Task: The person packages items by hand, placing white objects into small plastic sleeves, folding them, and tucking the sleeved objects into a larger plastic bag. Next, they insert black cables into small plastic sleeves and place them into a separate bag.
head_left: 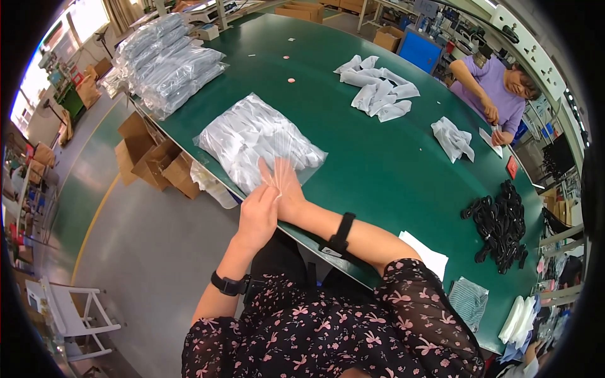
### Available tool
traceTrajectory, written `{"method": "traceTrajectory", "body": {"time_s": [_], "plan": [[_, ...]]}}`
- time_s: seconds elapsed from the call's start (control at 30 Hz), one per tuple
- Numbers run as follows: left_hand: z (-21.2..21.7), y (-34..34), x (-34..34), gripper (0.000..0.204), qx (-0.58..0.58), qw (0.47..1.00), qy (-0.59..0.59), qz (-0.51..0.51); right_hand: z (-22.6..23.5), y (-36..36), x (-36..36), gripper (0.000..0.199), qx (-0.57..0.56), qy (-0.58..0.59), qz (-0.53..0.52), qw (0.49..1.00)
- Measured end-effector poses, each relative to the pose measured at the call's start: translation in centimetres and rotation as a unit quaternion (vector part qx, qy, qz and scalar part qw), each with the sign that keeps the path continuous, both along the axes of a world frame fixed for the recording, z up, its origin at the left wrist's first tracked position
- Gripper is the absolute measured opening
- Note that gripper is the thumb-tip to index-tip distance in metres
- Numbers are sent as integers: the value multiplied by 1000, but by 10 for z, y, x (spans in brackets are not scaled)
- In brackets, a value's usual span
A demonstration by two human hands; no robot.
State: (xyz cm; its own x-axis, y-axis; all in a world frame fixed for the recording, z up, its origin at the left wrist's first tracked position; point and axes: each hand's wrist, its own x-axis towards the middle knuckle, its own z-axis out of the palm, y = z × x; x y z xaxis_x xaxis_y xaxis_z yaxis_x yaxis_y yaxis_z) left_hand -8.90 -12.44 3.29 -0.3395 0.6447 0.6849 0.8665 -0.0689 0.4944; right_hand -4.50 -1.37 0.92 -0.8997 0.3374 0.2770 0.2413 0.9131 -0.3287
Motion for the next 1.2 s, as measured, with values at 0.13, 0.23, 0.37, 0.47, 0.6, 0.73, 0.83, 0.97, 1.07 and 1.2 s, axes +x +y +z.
{"method": "traceTrajectory", "body": {"time_s": [0.13,0.23,0.37,0.47,0.6,0.73,0.83,0.97,1.07,1.2], "plan": [[2,-5,-3,6,-34,993,-109,12,-1,10,27,70,25,64,56,996],[-7,-5,-3,6,-12,994,-106,-9,-6,13,36,70,29,33,86,995],[-8,-2,-1,6,-43,994,-93,-24,-24,26,9,73,81,27,138,987],[-1,-7,-7,5,-70,995,-65,-22,-13,34,9,73,-25,29,148,988],[15,8,-35,21,-85,995,44,-21,-8,58,32,69,41,38,206,977],[-5,14,-82,45,-216,967,130,-28,3,64,38,53,-52,39,236,970],[-18,14,-95,54,-276,951,131,-43,36,67,55,39,-80,-17,168,982],[-13,16,-82,65,-270,952,124,-69,25,66,58,24,-46,-45,177,982],[4,20,-43,77,-276,947,120,-111,-6,72,42,19,-23,-48,191,980],[-12,11,-33,80,-291,945,136,-59,-8,52,15,20,-47,-32,125,991]]}}
